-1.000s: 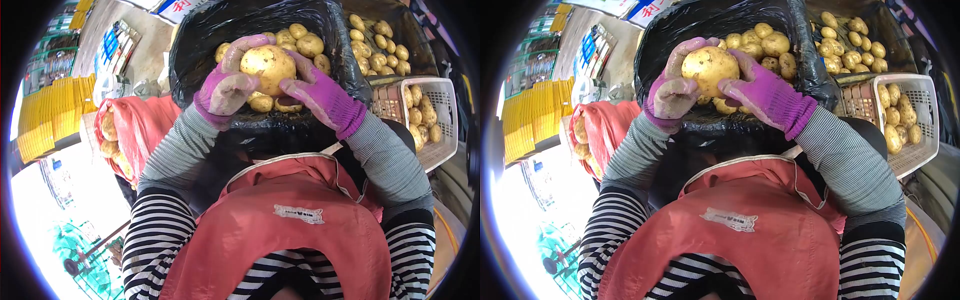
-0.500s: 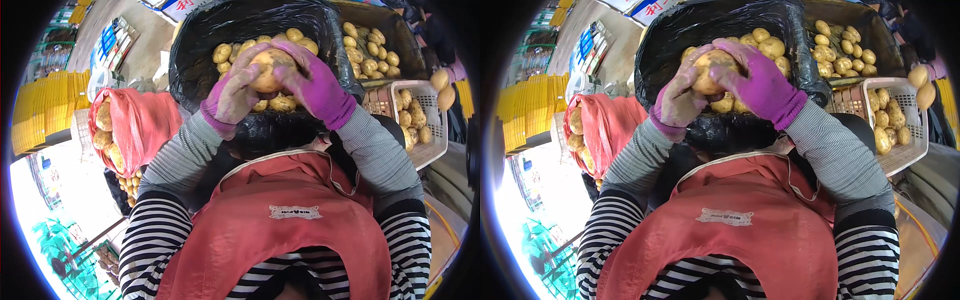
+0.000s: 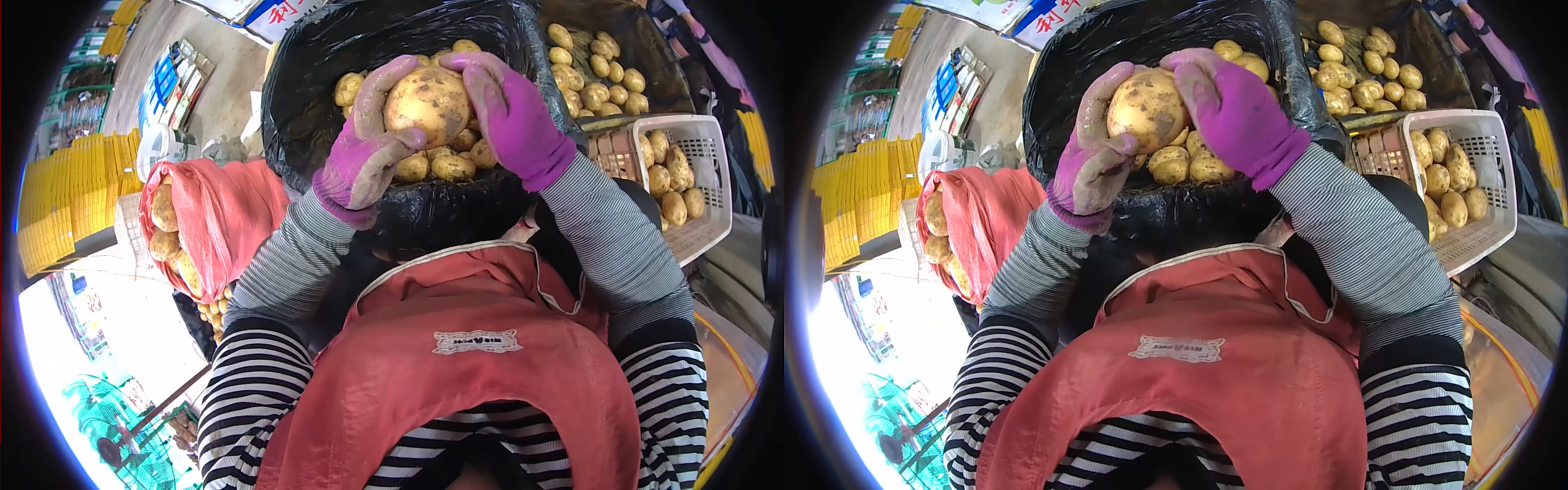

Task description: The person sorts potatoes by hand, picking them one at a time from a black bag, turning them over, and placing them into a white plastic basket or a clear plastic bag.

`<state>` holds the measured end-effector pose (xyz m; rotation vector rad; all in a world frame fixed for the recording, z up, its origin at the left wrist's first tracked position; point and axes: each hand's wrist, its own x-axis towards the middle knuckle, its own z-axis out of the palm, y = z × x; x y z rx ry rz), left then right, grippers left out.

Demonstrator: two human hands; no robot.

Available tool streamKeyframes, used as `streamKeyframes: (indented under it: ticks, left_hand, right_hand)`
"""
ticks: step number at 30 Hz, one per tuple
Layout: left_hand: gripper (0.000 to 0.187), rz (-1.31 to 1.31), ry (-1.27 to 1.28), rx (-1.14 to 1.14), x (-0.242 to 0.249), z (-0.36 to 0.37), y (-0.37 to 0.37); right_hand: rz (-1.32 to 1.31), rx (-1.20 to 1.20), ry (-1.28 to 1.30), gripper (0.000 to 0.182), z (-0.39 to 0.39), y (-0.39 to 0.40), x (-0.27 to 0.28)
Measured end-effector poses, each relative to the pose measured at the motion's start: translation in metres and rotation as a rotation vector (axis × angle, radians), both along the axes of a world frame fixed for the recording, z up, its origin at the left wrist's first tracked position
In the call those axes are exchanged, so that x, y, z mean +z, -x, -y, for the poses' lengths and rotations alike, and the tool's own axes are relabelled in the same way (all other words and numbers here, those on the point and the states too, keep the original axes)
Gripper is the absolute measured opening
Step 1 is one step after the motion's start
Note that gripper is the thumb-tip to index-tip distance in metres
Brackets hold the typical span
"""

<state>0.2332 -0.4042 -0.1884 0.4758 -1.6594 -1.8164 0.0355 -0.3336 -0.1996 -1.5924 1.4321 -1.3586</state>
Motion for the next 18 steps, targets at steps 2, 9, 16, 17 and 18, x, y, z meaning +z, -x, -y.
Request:
streamKeyframes:
  ticks: [2, 9, 16, 17, 18]
  left_hand:
    - [0.080, 0.098, 0.222, 0.041, -0.003, 0.005, -0.002]
    - [0.099, 0.263, 0.863, 0.129, -0.003, 0.000, -0.002]
    - [0.099, 0.308, 0.764, 0.107, -0.002, 0.000, -0.003]
    - [0.098, 0.320, 0.761, 0.103, -0.004, 0.000, -0.002]
    - [0.091, 0.314, 0.726, 0.080, -0.004, -0.001, -0.001]
  right_hand:
    - [0.248, 0.009, -0.109, 0.053, -0.004, -0.008, 0.002]
    - [-0.001, -0.094, 0.155, 0.039, -0.005, -0.021, 0.002]
    - [-0.367, -0.025, 0.221, 0.035, 0.001, 0.006, -0.016]
    - [-0.156, 0.025, 0.150, 0.036, -0.002, 0.001, -0.015]
    - [0.055, 0.074, 0.077, 0.037, -0.005, -0.002, -0.009]
